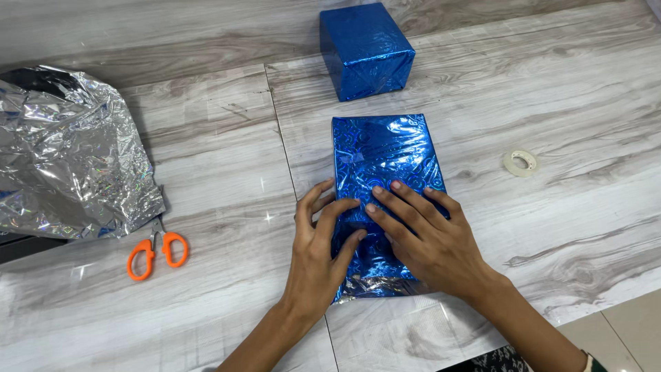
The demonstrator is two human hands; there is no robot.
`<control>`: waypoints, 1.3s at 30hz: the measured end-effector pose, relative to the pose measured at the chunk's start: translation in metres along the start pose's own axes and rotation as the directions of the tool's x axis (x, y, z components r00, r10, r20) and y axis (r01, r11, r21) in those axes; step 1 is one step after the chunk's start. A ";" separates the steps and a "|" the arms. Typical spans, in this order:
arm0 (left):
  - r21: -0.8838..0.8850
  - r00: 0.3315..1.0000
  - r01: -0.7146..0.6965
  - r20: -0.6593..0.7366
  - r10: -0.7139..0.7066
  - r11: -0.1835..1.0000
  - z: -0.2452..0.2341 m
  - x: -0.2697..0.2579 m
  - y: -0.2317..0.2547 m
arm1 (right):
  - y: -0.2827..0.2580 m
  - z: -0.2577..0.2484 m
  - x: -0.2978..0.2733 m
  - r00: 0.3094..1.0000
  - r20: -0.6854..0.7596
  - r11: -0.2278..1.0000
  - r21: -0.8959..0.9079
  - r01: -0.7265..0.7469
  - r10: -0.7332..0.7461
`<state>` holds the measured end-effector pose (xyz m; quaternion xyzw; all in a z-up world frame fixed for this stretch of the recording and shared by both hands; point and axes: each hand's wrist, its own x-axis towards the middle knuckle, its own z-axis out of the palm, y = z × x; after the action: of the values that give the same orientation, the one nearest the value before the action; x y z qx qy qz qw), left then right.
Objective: The person wraps two rectangular boxes with shiny blue and silver wrapping paper on a light wood-grain table. They fold the paper edges, secure them with clear tape, and stack the finished gifts. Scissors and tape are used during the process.
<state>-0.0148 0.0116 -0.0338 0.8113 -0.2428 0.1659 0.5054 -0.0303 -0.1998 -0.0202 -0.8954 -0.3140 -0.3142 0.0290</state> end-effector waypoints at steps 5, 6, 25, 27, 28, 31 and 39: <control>-0.097 0.987 0.157 -0.023 -0.160 0.983 -0.005 0.011 -0.006 | 0.005 0.013 0.009 1.000 -0.018 0.999 -0.040 -0.005 0.004; -0.118 0.984 0.172 -0.035 -0.177 0.978 -0.004 0.011 -0.005 | 0.005 0.014 0.006 1.000 -0.013 0.999 -0.047 -0.006 0.006; -0.177 0.908 0.386 -0.099 -0.406 0.905 0.005 0.006 -0.009 | -0.010 0.000 -0.010 0.915 -0.210 0.939 0.079 -0.334 0.344; -0.200 0.899 0.414 -0.062 -0.434 0.888 0.003 0.006 -0.010 | -0.011 0.001 -0.008 0.921 -0.168 0.936 0.096 -0.339 0.351; -0.203 0.889 0.438 -0.047 -0.455 0.876 0.003 0.008 -0.010 | -0.010 0.002 -0.006 0.921 -0.155 0.933 0.095 -0.347 0.358; -0.205 0.865 0.489 -0.015 -0.502 0.848 0.005 0.009 -0.008 | -0.011 0.008 -0.004 0.957 -0.047 0.957 0.061 -0.283 0.286; -0.213 0.874 0.473 -0.012 -0.486 0.855 0.001 0.010 -0.001 | -0.015 0.013 -0.001 0.954 0.032 0.954 0.036 -0.298 0.297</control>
<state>-0.0061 0.0089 -0.0301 0.7842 -0.0321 0.0353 0.6186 -0.0328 -0.1849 -0.0332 -0.9357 -0.1825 -0.2882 0.0899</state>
